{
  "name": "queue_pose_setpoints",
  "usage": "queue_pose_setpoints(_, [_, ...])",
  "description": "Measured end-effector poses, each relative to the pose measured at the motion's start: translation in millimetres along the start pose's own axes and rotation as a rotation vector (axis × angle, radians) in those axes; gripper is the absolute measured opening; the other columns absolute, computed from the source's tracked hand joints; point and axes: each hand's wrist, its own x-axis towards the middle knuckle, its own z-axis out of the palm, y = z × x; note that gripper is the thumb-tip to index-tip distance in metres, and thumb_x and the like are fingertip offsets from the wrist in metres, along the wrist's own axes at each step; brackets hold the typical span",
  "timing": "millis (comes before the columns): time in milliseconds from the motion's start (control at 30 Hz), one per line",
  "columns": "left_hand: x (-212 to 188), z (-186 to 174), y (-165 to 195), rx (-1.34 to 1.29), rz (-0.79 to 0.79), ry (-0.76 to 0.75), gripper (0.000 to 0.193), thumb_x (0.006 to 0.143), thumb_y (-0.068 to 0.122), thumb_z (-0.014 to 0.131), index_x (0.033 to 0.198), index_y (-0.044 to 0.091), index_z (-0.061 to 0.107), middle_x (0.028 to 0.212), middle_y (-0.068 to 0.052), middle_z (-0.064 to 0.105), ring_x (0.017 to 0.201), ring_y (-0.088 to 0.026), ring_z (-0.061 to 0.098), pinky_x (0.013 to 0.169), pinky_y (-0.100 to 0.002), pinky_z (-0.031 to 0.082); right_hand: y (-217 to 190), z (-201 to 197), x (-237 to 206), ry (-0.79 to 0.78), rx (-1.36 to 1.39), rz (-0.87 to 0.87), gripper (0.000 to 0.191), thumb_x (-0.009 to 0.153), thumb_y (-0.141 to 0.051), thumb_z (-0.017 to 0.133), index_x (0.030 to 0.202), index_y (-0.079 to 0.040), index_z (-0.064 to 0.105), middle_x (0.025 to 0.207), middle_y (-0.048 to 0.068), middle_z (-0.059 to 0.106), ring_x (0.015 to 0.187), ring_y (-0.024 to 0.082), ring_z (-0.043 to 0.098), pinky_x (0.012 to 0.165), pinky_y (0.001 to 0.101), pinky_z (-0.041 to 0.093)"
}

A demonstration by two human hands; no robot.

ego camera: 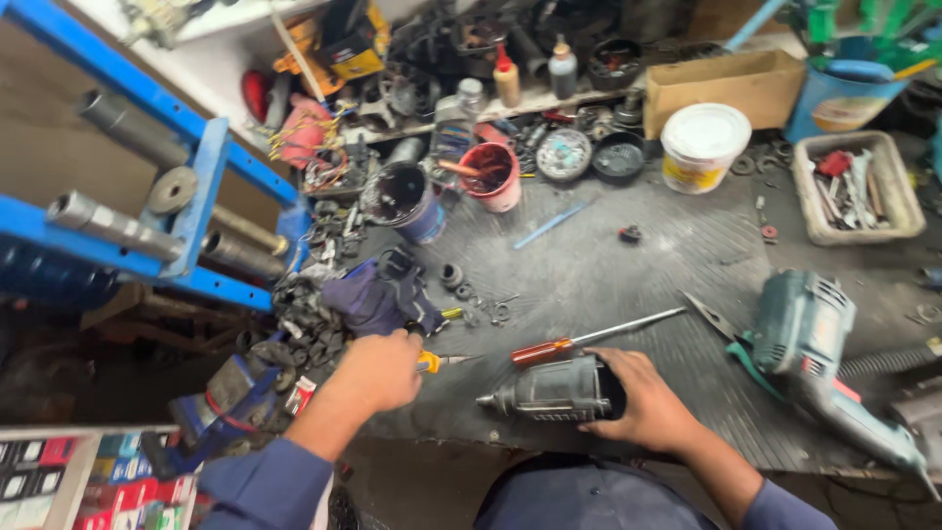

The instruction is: The person uses a screwdriver to remove screws from a power drill, then separates the housing to remove the internal motor and rotor. The person wipes the rotor with a cloth and places the disassembled parts on the workbench.

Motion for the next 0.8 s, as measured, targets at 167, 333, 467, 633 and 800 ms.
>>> queue_pose_setpoints(167, [-2.8,-73.0,50.2,-0.061,0.323,0.086,0.050,0.090,0.040,0.069,0.125,0.006,0.055,0.102,-0.017,0.067,0.087,-0.037,0.069,0.073,-0.048,0.055,-10.1,-5.1,2.6,0.028,-0.020,-0.024,0.106,0.053,-0.038,0.098,0.139,-0.003,0.047,0.136,0.020,0.055,0.127,0.040,0.047,0.108,0.0460,0.040])
queue_pose_setpoints(333, [4.1,-123.0,106.7,0.078,0.520,0.014,0.064,0.087,0.042,0.070,0.147,0.032,0.050,0.095,-0.014,0.064,0.081,-0.036,0.069,0.069,-0.047,0.054,-21.8,-12.3,5.0,0.034,0.008,-0.084,0.105,0.054,-0.039,0.098,0.139,-0.002,0.048,0.137,0.019,0.057,0.128,0.040,0.049,0.108,0.0476,0.039])
queue_pose_setpoints(467, [13.7,-135.5,133.4,0.242,0.573,-0.016,0.032,0.087,0.038,0.070,0.118,0.029,0.068,0.096,-0.012,0.064,0.085,-0.034,0.069,0.070,-0.047,0.054,-30.8,-17.3,7.0,0.036,0.001,-0.082,0.108,0.053,-0.041,0.098,0.139,-0.001,0.047,0.137,0.019,0.056,0.127,0.041,0.048,0.108,0.0473,0.039])
queue_pose_setpoints(633, [27.0,-129.1,151.0,0.386,0.656,0.134,0.019,0.085,0.026,0.069,0.103,0.027,0.077,0.096,-0.012,0.066,0.088,-0.033,0.069,0.071,-0.045,0.055,-37.9,-22.2,7.7,0.040,0.006,-0.079,0.109,0.054,-0.042,0.098,0.139,0.001,0.047,0.139,0.021,0.055,0.128,0.041,0.048,0.108,0.0474,0.039])
queue_pose_setpoints(800, [34.3,-130.2,177.1,0.486,0.639,0.036,0.021,0.087,0.028,0.068,0.105,0.023,0.078,0.101,-0.012,0.069,0.093,-0.032,0.069,0.071,-0.044,0.054,-43.8,-26.3,7.9,0.049,-0.002,-0.097,0.108,0.054,-0.042,0.098,0.138,0.002,0.047,0.138,0.022,0.055,0.128,0.042,0.047,0.109,0.0479,0.038])
